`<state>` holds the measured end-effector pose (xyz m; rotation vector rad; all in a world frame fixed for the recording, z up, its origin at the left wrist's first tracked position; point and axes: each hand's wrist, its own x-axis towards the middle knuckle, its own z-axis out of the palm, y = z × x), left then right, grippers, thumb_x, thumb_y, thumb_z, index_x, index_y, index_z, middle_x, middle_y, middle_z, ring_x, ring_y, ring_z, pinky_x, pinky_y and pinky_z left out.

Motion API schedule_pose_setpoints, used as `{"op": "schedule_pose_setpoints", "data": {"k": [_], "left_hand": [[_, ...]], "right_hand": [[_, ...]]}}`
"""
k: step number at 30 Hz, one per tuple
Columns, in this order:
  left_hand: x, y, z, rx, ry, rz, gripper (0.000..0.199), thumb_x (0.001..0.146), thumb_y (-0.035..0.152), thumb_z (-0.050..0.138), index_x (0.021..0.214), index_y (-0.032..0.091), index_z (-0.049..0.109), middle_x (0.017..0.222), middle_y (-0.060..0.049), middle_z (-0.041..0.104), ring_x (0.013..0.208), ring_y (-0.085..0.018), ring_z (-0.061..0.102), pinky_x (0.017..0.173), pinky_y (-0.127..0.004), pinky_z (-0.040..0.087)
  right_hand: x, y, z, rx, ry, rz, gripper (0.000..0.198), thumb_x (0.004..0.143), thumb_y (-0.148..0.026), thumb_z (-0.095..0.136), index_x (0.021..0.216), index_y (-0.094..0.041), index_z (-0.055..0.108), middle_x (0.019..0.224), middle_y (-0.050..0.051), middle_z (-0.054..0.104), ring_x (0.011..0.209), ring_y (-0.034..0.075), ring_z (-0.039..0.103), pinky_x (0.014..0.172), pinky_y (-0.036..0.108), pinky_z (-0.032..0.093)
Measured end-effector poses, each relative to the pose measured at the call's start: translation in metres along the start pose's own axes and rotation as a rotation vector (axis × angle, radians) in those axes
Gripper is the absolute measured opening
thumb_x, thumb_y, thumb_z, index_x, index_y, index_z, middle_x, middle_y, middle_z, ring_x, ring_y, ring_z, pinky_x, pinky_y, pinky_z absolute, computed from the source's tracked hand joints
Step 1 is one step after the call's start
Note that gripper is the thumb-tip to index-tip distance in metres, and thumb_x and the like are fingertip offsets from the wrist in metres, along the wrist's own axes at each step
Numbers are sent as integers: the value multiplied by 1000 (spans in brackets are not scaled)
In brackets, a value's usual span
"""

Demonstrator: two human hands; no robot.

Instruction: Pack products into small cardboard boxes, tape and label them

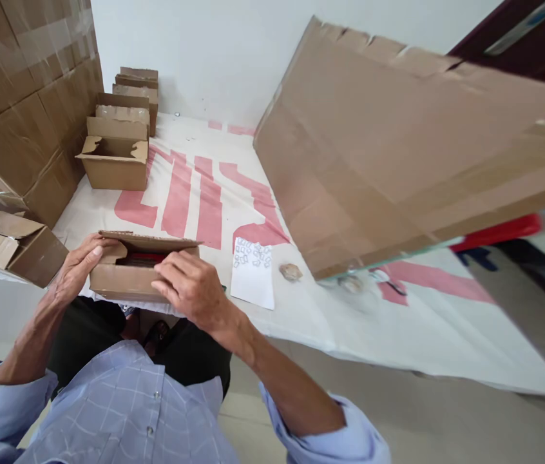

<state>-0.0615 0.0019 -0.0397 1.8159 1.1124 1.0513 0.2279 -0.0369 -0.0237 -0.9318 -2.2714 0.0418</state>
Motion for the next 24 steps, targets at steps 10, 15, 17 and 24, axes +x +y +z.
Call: {"op": "schedule_pose_setpoints", "data": {"k": [10,15,17,24], "left_hand": [[2,-2,-6,185,-166,-52,84,72,60,93,143,28,62,157,-12,57,141,-39,61,105,-50,61],[7,6,2,395,-117,-17,74,69,40,89,135,24,58,137,-10,64,128,-35,66,112,-52,57],[7,12,7,489,-92,-15,67,71,35,82,132,24,58,132,-10,65,124,-35,67,112,-53,57],[0,19,4,382,-68,-71,59,84,44,64,140,25,58,142,-12,68,130,-39,67,113,-59,55]], "right_hand": [[-51,-58,2,-109,67,-170,9,102,-10,69,102,-17,75,93,6,78,85,20,66,77,35,56],[-47,-54,6,51,17,-75,16,104,-12,63,96,-18,75,100,9,76,87,20,65,80,36,56],[-37,-47,2,139,-29,-2,23,107,-13,57,92,-19,74,109,11,77,95,21,68,88,38,58],[3,-11,-8,-53,-441,241,16,110,-26,60,112,-18,74,107,10,80,98,25,72,94,40,54]]}}
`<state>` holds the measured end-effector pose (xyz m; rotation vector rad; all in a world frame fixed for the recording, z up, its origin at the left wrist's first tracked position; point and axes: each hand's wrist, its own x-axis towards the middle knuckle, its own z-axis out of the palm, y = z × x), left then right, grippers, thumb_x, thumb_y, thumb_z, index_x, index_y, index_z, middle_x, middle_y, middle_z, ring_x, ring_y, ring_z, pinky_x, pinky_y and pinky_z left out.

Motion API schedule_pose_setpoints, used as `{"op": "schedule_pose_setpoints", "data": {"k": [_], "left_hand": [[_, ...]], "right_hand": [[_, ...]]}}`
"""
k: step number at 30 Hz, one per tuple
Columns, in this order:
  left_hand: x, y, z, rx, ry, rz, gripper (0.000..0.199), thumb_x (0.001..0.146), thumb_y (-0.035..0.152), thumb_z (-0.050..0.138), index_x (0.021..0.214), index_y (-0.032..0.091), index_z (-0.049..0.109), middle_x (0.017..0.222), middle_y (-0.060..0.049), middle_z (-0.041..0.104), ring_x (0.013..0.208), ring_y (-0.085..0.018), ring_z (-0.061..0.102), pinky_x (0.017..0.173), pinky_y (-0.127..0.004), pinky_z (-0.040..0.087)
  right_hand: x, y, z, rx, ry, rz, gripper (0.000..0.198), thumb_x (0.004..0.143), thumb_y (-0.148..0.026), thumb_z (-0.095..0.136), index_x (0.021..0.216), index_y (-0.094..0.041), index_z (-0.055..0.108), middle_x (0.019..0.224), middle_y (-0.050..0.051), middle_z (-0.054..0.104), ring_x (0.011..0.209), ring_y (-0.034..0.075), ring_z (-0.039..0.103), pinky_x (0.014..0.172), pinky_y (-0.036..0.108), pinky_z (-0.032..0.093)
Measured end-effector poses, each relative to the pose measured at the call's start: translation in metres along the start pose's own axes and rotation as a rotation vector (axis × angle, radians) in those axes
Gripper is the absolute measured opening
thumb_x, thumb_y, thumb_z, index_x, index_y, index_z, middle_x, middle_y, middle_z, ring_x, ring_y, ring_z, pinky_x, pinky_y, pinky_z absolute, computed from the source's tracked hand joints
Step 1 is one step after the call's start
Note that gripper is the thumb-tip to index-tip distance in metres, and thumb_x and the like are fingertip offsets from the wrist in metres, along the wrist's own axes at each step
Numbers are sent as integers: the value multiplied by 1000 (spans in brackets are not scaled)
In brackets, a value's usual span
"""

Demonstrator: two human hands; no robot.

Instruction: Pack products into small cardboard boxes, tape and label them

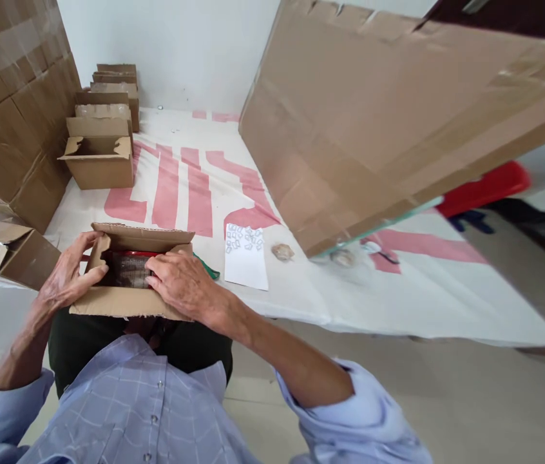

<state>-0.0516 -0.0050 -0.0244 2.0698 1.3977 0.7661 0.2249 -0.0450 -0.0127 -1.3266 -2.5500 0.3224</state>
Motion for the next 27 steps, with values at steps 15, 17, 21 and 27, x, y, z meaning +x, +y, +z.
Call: {"op": "schedule_pose_setpoints", "data": {"k": [15,17,21,27], "left_hand": [[-10,-20,11,-369,21,0,66,100,61,57,158,30,50,167,-12,54,156,-40,49,121,-56,50],[-12,-21,13,-357,36,2,65,101,60,57,158,29,50,167,-12,53,154,-39,50,119,-56,51],[-15,-22,15,-342,58,13,65,102,60,56,159,29,50,168,-13,52,154,-39,50,118,-54,51],[-13,-22,15,-315,58,19,70,102,66,56,159,25,51,167,-16,52,154,-40,50,117,-55,51]], "right_hand": [[63,-2,7,-423,-420,-8,21,95,-2,64,98,-16,80,98,16,81,94,27,74,78,36,46],[57,6,17,-414,-333,-43,26,99,-3,58,100,-17,79,103,15,80,97,26,72,82,37,46],[49,19,28,-319,-148,-53,25,98,-5,57,90,-18,77,91,11,76,89,25,66,83,39,46],[47,29,-14,-132,53,-108,24,98,-16,62,81,-19,78,96,12,79,102,27,64,95,42,47]]}}
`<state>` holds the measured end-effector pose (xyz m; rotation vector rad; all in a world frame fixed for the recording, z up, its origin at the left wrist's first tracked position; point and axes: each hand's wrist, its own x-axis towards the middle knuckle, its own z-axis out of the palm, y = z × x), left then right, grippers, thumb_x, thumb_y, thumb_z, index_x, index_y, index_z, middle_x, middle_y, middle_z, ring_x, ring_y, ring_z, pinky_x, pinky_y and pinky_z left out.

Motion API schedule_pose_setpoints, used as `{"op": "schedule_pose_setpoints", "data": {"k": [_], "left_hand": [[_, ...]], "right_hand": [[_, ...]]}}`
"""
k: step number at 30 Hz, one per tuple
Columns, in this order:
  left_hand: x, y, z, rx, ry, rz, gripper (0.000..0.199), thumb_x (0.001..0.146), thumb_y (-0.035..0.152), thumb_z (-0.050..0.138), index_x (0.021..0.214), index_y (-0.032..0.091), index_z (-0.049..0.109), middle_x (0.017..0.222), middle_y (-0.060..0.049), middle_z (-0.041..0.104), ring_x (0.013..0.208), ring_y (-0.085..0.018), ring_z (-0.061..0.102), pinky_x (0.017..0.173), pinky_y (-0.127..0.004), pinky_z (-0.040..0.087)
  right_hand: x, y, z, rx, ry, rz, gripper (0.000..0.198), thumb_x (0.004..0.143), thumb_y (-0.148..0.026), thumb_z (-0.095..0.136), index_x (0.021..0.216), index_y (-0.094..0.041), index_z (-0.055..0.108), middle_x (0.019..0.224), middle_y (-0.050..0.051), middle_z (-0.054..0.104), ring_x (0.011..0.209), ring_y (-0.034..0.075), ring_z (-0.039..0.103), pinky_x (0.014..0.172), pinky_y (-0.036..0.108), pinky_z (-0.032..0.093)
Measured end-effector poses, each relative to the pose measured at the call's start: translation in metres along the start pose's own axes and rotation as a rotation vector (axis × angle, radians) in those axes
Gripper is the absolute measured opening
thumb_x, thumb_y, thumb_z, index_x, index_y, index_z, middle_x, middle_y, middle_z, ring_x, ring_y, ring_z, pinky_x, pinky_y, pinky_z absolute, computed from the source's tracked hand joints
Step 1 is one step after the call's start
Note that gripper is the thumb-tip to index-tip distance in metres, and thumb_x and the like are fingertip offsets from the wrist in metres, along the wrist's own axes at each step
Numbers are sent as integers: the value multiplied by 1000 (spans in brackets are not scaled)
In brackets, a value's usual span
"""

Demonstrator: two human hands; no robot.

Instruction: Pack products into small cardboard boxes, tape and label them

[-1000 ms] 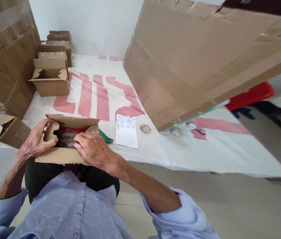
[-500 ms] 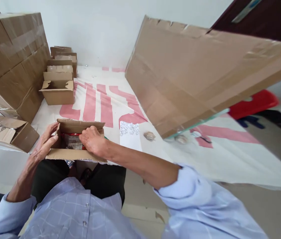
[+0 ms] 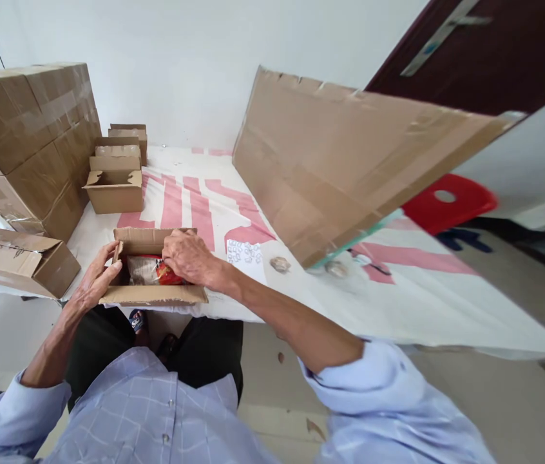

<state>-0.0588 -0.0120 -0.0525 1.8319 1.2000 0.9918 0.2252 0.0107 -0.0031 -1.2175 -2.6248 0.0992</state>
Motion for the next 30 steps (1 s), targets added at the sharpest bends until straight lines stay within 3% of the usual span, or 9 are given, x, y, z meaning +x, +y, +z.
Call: {"op": "schedule_pose_setpoints", "data": {"k": [6,10,12,16,19,21,24,27,30], "left_hand": [[13,10,-9,54,20,60,75,101,71,55,160,26,51,168,-17,49,156,-40,48,114,-55,53],[32,41,-25,48,-41,264,96,83,72,81,162,28,50,172,-15,46,156,-40,48,120,-52,51],[44,60,-31,6,-80,325,100,73,68,92,158,27,57,166,-15,54,148,-39,57,117,-48,54],[64,85,-33,-180,92,280,63,70,64,95,112,18,82,111,-10,81,96,-27,76,84,-35,63],[76,95,-36,-301,264,223,50,66,58,99,86,16,83,75,-4,74,65,-17,65,62,-29,55],[84,101,-41,-340,360,197,47,65,56,100,80,15,82,66,-2,69,58,-14,60,55,-27,49],[94,113,-47,-406,393,251,50,66,60,99,81,16,80,69,-2,71,62,-16,65,57,-27,52],[100,119,-49,-487,227,332,58,65,61,100,100,19,80,92,-5,81,81,-21,75,75,-32,62],[103,117,-50,-495,136,287,67,58,56,105,106,17,80,106,-8,84,93,-25,78,85,-35,64]], "right_hand": [[-12,26,-56,542,225,167,17,89,-23,66,79,-18,78,85,4,76,78,17,64,73,30,48],[-9,33,-72,869,296,270,23,84,-39,81,80,-17,79,74,2,71,67,14,58,61,26,42],[-2,32,-73,1016,317,311,32,80,-47,89,81,-17,78,73,2,71,66,13,58,61,26,43],[10,24,-71,1285,402,308,52,80,-68,87,85,-18,76,83,7,76,76,18,66,69,30,54],[10,15,-71,1387,420,174,69,82,-86,74,106,-22,80,107,10,82,101,25,73,82,36,61],[10,9,-70,1379,420,95,74,73,-84,85,117,-24,79,117,9,82,114,28,73,92,38,63],[19,4,-67,1330,541,83,70,62,-67,101,110,-22,80,111,7,83,107,26,75,95,38,62],[36,5,-66,1336,697,139,61,64,-67,100,97,-20,78,95,6,83,88,21,75,79,34,62],[51,10,-68,1362,709,182,62,65,-67,100,97,-19,79,90,7,83,83,21,75,70,31,60]]}}
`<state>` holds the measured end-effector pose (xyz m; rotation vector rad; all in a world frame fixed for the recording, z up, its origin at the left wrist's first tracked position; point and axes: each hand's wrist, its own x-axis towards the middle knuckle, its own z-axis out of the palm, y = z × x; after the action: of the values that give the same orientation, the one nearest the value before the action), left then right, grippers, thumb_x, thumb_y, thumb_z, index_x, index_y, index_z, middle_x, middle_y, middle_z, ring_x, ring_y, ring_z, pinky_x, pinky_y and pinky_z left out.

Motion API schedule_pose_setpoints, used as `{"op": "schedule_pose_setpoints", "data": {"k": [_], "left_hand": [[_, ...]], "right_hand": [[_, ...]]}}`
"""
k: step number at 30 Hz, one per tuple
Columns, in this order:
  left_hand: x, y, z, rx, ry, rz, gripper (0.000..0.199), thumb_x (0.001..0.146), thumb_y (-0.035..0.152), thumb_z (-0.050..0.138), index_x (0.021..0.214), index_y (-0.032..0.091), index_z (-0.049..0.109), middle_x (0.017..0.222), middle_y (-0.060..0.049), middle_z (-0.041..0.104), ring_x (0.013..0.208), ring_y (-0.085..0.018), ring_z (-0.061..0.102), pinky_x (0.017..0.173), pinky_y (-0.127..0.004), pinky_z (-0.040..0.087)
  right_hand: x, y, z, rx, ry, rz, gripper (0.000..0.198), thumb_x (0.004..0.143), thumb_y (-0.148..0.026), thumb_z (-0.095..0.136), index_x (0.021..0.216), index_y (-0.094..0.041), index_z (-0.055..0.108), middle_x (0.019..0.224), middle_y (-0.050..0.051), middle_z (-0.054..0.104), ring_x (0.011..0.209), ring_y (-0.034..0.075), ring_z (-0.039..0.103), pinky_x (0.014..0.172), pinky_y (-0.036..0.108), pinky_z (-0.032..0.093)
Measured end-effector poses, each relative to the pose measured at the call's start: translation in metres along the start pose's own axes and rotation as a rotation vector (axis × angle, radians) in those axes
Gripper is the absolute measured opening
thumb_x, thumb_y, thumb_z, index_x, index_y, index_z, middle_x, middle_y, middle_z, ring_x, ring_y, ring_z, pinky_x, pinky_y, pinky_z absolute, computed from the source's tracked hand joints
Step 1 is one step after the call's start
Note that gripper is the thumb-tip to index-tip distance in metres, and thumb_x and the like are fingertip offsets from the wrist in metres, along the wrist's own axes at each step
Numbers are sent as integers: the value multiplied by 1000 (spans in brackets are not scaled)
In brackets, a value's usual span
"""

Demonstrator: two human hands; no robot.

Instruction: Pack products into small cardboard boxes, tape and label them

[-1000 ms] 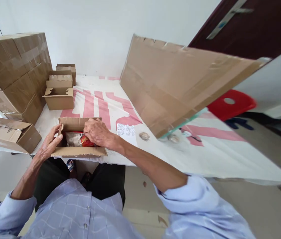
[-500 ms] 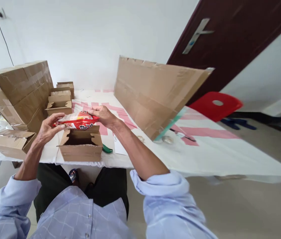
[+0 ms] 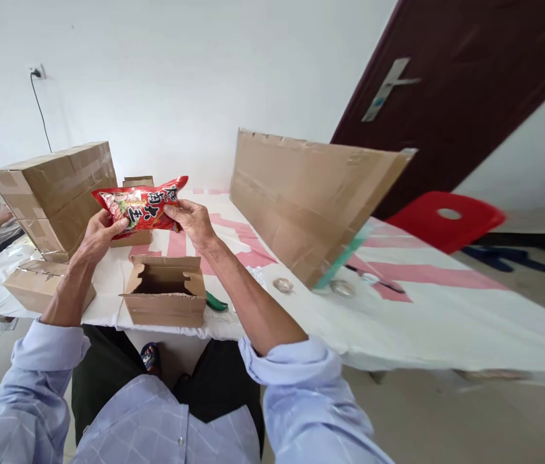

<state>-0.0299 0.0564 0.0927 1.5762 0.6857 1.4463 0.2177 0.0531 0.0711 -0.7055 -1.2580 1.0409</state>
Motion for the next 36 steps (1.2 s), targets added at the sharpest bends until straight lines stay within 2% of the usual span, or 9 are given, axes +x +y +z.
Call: {"op": "schedule_pose_setpoints", "data": {"k": [5,12,14,18,20,22,26,30,36], "left_hand": [[9,-19,-9,-76,102,-95,62,50,49,109,94,16,81,97,-6,83,82,-20,75,81,-33,63],[16,-81,-17,-121,119,-299,64,42,39,112,90,13,79,81,-4,80,73,-18,73,78,-32,60],[15,-101,-19,-118,118,-361,57,51,37,111,89,12,77,81,-5,79,74,-18,73,77,-32,60],[14,-131,-23,-91,102,-475,33,96,39,84,113,12,74,109,-8,77,92,-20,74,83,-37,65],[14,-141,-25,-78,92,-520,33,105,39,72,128,15,70,125,-10,73,105,-23,74,90,-42,66],[14,-149,-25,-65,86,-552,38,105,40,72,135,16,67,133,-12,70,113,-26,73,95,-46,66],[15,-156,-25,-42,72,-579,41,105,40,73,137,17,67,138,-12,69,118,-28,72,99,-49,65],[22,-151,-24,-30,62,-561,41,105,40,73,138,17,66,138,-12,69,119,-28,71,100,-49,64],[45,-126,-20,-20,44,-451,42,105,41,72,138,17,66,138,-12,69,118,-28,72,99,-49,65]], "right_hand": [[21,14,-7,74,-72,151,61,59,-60,106,93,-17,81,91,9,85,79,21,77,70,31,60],[33,59,-21,48,-51,413,36,72,-32,104,83,-14,75,72,7,81,64,17,74,63,26,58],[33,72,-24,27,-49,456,34,73,-28,104,80,-13,73,69,7,80,59,16,72,60,25,58],[32,93,-33,-10,-40,536,34,75,-25,102,78,-15,70,65,4,78,55,15,71,56,24,58],[31,103,-37,-20,-30,561,34,76,-25,102,78,-15,70,64,4,77,56,15,72,56,24,59],[29,111,-40,-25,-17,571,33,77,-25,101,79,-15,69,64,3,76,55,14,70,56,23,58],[28,122,-43,-18,16,558,32,80,-24,99,79,-15,69,63,3,76,52,12,67,53,22,55],[33,122,-42,-2,27,506,34,77,-28,100,81,-15,69,66,4,77,57,15,71,60,25,60],[50,97,-42,25,20,373,42,67,-37,105,82,-17,71,69,3,78,66,19,76,71,32,64]]}}
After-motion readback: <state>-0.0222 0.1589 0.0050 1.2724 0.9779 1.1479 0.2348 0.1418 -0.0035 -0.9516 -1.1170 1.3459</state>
